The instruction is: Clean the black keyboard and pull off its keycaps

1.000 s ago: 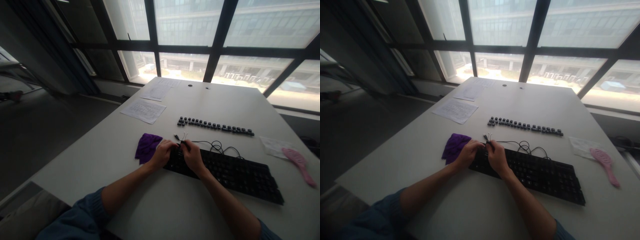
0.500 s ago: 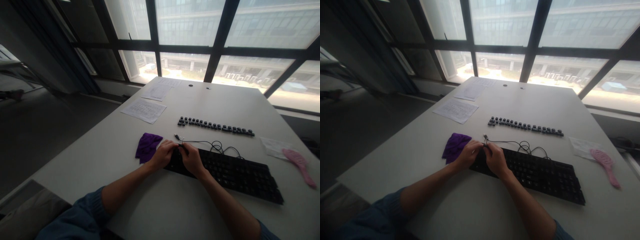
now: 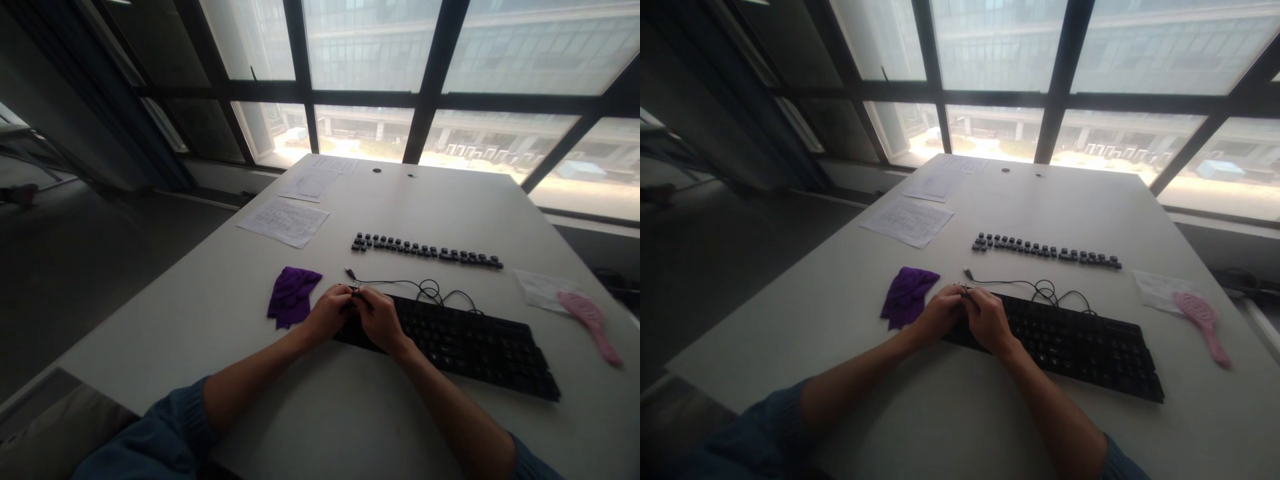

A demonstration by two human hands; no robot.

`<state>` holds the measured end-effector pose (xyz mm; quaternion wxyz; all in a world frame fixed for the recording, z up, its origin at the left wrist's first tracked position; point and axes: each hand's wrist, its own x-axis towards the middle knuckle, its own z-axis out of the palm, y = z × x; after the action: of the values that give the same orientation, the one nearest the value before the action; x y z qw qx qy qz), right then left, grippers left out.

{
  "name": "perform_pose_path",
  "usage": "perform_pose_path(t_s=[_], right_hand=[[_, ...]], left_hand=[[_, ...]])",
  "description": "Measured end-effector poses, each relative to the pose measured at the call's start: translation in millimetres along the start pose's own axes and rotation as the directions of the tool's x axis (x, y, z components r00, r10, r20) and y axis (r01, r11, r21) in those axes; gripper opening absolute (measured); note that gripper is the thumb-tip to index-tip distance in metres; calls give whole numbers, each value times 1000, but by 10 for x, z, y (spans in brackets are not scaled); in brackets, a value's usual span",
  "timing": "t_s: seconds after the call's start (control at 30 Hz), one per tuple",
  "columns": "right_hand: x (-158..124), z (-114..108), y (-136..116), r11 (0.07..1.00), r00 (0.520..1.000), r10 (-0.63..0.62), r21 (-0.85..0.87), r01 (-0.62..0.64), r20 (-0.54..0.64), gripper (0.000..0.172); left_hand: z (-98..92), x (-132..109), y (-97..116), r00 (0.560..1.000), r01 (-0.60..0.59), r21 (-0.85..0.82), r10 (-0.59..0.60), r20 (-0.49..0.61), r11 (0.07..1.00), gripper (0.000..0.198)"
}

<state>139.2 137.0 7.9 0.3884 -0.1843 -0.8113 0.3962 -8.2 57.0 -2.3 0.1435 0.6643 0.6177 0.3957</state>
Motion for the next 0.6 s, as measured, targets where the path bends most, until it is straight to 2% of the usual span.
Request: perform_pose_path(t_s=[0.5, 0.6], right_hand=[[8, 9, 13, 1000, 996, 2, 1, -2, -85, 18], [6, 17, 38, 1000, 994, 14, -12, -15, -106, 19]], left_hand=[[-13, -31, 40, 1000, -7, 39, 8, -5, 999, 12], [-24, -29, 56, 999, -7, 15, 7, -36, 1000, 11]])
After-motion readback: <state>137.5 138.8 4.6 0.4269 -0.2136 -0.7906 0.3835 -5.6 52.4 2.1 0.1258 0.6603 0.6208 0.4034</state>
